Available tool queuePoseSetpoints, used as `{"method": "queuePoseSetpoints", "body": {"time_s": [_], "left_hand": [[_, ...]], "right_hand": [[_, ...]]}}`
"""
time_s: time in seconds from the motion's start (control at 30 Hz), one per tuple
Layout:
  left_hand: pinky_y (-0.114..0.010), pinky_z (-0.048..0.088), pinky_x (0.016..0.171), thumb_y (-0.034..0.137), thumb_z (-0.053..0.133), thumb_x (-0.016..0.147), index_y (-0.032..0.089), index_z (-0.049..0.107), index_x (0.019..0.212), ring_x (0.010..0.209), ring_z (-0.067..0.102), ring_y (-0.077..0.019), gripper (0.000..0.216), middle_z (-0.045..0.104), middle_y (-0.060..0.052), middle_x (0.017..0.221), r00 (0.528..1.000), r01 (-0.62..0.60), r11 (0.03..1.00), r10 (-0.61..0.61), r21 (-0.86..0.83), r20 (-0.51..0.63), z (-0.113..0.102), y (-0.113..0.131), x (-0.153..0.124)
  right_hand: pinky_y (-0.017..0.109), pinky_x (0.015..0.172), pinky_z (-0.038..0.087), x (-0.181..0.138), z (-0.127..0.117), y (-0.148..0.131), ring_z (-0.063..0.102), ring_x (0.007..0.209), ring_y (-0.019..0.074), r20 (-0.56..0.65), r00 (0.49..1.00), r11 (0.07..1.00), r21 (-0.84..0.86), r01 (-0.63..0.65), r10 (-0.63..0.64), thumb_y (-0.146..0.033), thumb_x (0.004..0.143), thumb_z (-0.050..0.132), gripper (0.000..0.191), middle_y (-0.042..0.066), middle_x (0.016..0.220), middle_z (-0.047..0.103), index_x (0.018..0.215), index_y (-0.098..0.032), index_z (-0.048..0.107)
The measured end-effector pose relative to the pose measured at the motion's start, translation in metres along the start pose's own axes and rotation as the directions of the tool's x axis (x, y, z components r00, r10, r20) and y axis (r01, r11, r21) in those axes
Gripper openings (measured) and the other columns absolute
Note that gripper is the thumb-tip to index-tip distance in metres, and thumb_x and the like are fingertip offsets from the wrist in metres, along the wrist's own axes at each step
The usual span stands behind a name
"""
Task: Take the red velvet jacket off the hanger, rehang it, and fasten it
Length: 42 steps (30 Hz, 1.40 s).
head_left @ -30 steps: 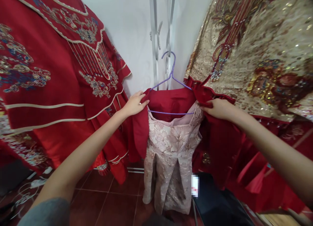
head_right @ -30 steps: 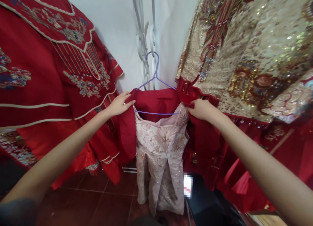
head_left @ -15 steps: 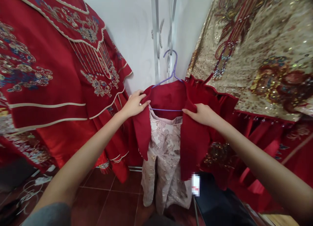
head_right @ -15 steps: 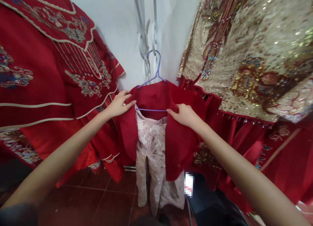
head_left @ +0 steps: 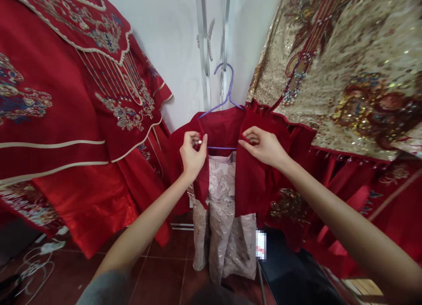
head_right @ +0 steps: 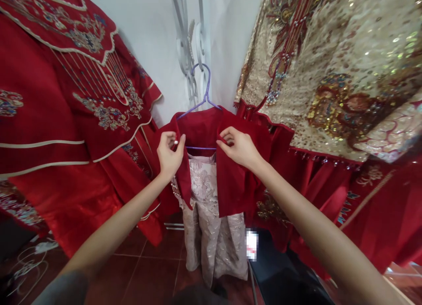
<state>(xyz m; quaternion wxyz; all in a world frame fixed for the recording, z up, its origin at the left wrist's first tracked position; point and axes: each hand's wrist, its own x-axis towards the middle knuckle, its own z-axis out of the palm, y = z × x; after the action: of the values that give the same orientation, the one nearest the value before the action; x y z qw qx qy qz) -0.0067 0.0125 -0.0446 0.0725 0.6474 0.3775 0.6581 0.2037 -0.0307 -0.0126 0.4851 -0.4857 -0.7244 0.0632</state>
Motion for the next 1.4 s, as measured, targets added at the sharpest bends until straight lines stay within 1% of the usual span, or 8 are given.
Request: {"method": "queuePoseSetpoints", "body": {"time_s": [0.13, 0.23, 0.43, 0.6, 0.83, 1.0, 1.1, 1.4], "left_hand": [[-0.028, 0.051, 0.082, 0.019, 0.056, 0.086, 0.021, 0.052, 0.100, 0.085, 0.065, -0.0143, 0.014, 0.068, -0.003, 0.092, 0.937, -0.074, 0.997, 0.062, 0.023, 0.343, 0.014, 0.016, 0.018], [-0.029, 0.051, 0.080, 0.015, 0.059, 0.082, 0.021, 0.057, 0.100, 0.080, 0.066, -0.0148, 0.019, 0.069, -0.001, 0.086, 0.882, -0.132, 0.989, 0.088, 0.063, 0.463, 0.014, 0.013, 0.020], [-0.028, 0.055, 0.078, 0.017, 0.065, 0.079, 0.020, 0.061, 0.102, 0.080, 0.070, -0.0147, 0.024, 0.073, -0.002, 0.088, 0.897, -0.040, 0.998, 0.019, 0.038, 0.441, 0.001, -0.004, 0.001], [-0.025, 0.055, 0.075, 0.020, 0.066, 0.079, 0.021, 0.055, 0.092, 0.081, 0.072, -0.0150, 0.017, 0.073, 0.000, 0.084, 0.911, 0.061, 0.997, -0.040, -0.040, 0.411, -0.001, -0.005, -0.006], [-0.029, 0.054, 0.075, 0.017, 0.063, 0.079, 0.021, 0.057, 0.084, 0.083, 0.072, -0.0186, 0.009, 0.074, -0.002, 0.086, 0.844, -0.113, 0.987, 0.036, 0.112, 0.535, 0.001, 0.004, 0.006], [-0.031, 0.050, 0.065, 0.028, 0.053, 0.088, 0.020, 0.060, 0.095, 0.073, 0.071, -0.0233, 0.013, 0.074, -0.007, 0.081, 0.780, -0.376, 0.840, 0.058, 0.392, 0.624, -0.002, 0.017, 0.005], [-0.029, 0.047, 0.061, 0.029, 0.050, 0.087, 0.019, 0.060, 0.099, 0.069, 0.069, -0.0221, 0.018, 0.073, -0.007, 0.081, 0.744, -0.477, 0.782, 0.114, 0.402, 0.659, -0.004, 0.022, 0.002], [-0.029, 0.045, 0.059, 0.037, 0.054, 0.085, 0.021, 0.066, 0.087, 0.063, 0.066, -0.0200, 0.020, 0.070, -0.003, 0.070, 0.718, -0.452, 0.848, 0.163, 0.276, 0.677, -0.001, 0.023, 0.017]], "right_hand": [[0.033, 0.076, 0.056, 0.011, 0.022, -0.017, 0.067, 0.078, 0.0178, 0.049, 0.998, 0.995, 0.086, 0.042, -0.047, -0.031, 0.081, 0.062, 0.016, 0.004, 0.084, 0.069, 0.090, -0.021, 0.054], [0.034, 0.078, 0.057, 0.008, 0.030, -0.009, 0.067, 0.078, 0.0175, 0.076, 0.997, 0.990, 0.142, 0.019, -0.030, -0.031, 0.079, 0.064, 0.020, 0.003, 0.084, 0.067, 0.092, -0.021, 0.053], [0.035, 0.083, 0.058, -0.011, 0.026, 0.009, 0.065, 0.100, 0.0190, 0.226, 0.974, 0.914, 0.396, -0.088, -0.005, -0.037, 0.077, 0.070, 0.041, 0.007, 0.107, 0.064, 0.111, -0.022, 0.052], [0.034, 0.078, 0.060, -0.017, 0.035, 0.006, 0.064, 0.099, 0.0183, 0.151, 0.988, 0.917, 0.394, -0.059, -0.001, -0.037, 0.085, 0.061, 0.027, 0.007, 0.106, 0.064, 0.107, -0.022, 0.056], [0.030, 0.071, 0.060, -0.015, 0.046, 0.008, 0.065, 0.094, 0.0180, 0.075, 0.997, 0.934, 0.358, -0.017, -0.011, -0.038, 0.086, 0.061, 0.023, 0.005, 0.101, 0.065, 0.103, -0.023, 0.057], [0.028, 0.067, 0.058, -0.016, 0.046, 0.003, 0.066, 0.090, 0.0173, 0.005, 1.000, 0.960, 0.281, 0.010, -0.012, -0.038, 0.087, 0.060, 0.021, 0.005, 0.099, 0.066, 0.100, -0.023, 0.057], [0.028, 0.066, 0.059, -0.017, 0.047, 0.001, 0.066, 0.089, 0.0177, -0.049, 0.999, 0.969, 0.247, 0.015, -0.003, -0.039, 0.086, 0.060, 0.021, 0.006, 0.099, 0.066, 0.100, -0.022, 0.058], [0.035, 0.077, 0.061, -0.020, 0.042, -0.003, 0.070, 0.092, 0.0201, -0.088, 0.995, 0.960, 0.279, -0.013, 0.039, -0.037, 0.084, 0.065, 0.020, 0.006, 0.099, 0.070, 0.094, -0.021, 0.064]]}}
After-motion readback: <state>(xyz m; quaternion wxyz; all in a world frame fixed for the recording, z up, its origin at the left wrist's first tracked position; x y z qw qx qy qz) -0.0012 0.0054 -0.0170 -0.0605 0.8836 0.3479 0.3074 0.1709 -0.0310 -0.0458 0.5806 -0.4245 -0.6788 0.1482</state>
